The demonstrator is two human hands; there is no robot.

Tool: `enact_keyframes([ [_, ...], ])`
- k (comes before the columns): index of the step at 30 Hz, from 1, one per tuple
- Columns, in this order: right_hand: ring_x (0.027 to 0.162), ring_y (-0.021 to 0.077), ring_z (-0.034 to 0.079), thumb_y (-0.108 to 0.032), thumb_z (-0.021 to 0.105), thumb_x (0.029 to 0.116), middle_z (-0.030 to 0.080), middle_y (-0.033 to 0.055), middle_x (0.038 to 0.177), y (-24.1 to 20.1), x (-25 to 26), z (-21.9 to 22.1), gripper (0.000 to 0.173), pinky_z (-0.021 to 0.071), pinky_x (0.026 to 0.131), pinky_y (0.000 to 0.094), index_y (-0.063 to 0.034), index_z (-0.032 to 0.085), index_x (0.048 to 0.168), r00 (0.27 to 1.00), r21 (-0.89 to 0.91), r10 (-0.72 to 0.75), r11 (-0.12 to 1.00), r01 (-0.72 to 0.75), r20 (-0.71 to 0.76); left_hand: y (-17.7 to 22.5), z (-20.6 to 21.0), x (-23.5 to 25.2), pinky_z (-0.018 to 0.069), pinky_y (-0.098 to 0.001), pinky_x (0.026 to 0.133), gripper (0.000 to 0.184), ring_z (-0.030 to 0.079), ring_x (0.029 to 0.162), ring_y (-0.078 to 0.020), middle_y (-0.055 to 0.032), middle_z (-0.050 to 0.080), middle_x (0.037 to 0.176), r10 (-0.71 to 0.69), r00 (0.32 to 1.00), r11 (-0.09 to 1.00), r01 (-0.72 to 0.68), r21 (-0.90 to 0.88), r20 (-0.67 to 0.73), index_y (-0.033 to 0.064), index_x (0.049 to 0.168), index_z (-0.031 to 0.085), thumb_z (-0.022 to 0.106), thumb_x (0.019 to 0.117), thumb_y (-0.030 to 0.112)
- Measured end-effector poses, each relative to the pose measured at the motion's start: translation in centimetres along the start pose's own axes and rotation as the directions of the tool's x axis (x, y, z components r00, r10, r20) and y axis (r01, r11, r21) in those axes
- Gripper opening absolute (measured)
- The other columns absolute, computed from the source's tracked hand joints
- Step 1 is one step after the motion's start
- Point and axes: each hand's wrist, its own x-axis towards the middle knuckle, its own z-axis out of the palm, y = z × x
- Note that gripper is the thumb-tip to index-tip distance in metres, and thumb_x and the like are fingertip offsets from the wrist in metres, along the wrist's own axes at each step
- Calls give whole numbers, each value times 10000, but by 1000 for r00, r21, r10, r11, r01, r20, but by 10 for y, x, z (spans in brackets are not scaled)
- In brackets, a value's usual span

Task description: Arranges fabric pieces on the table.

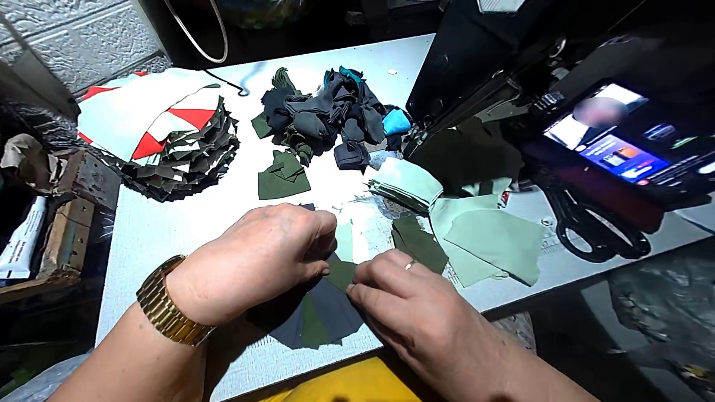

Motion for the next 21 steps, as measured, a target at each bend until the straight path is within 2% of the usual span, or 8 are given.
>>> enact_keyframes([
  [4,844,193,608,-152,558,1018,638,60,905,-6,0,3,189,519,683,292,-75,730,999,999,23,-34,999,33,33,-5,-2,0,492,-273,536,201,558,592,-22,136,576,659,-12,998,1000,12,-4,64,249,840,651,804,874,375],
  [7,835,190,598,-177,533,1037,627,59,889,-6,-1,1,223,507,686,288,-74,731,1022,998,74,-35,997,32,49,-7,-2,0,504,-266,543,181,573,608,-18,131,596,678,7,995,998,-1,-55,101,241,834,663,801,884,345],
  [13,900,173,602,-216,531,1047,650,58,967,2,-5,0,234,506,744,277,-105,733,1087,999,180,-25,983,17,44,-12,-5,-1,506,-243,554,137,576,626,-22,108,612,712,48,992,985,-27,-168,118,202,857,674,784,910,265],
  [17,979,110,635,-207,560,1029,688,20,1043,11,-6,-21,224,542,812,266,-117,759,1080,997,183,70,981,-64,-32,-28,-16,-4,510,-233,545,70,587,606,-37,59,632,707,50,995,954,-74,-291,-90,136,927,692,746,925,182],
  [19,962,60,641,-205,583,1009,683,-14,1041,16,-6,-37,207,563,801,234,-133,770,1057,985,150,148,980,-134,-84,-39,-22,-6,506,-249,552,84,583,601,-55,28,636,717,-32,971,960,-36,-278,-237,105,996,704,706,948,175],
  [21,935,35,641,-200,597,988,679,-21,1035,21,-6,-48,198,562,785,209,-127,773,1041,969,108,198,977,-183,-145,-50,-23,-5,514,-251,584,97,595,629,-51,19,652,754,-129,915,972,40,-232,-383,108,1021,704,672,960,177],
])
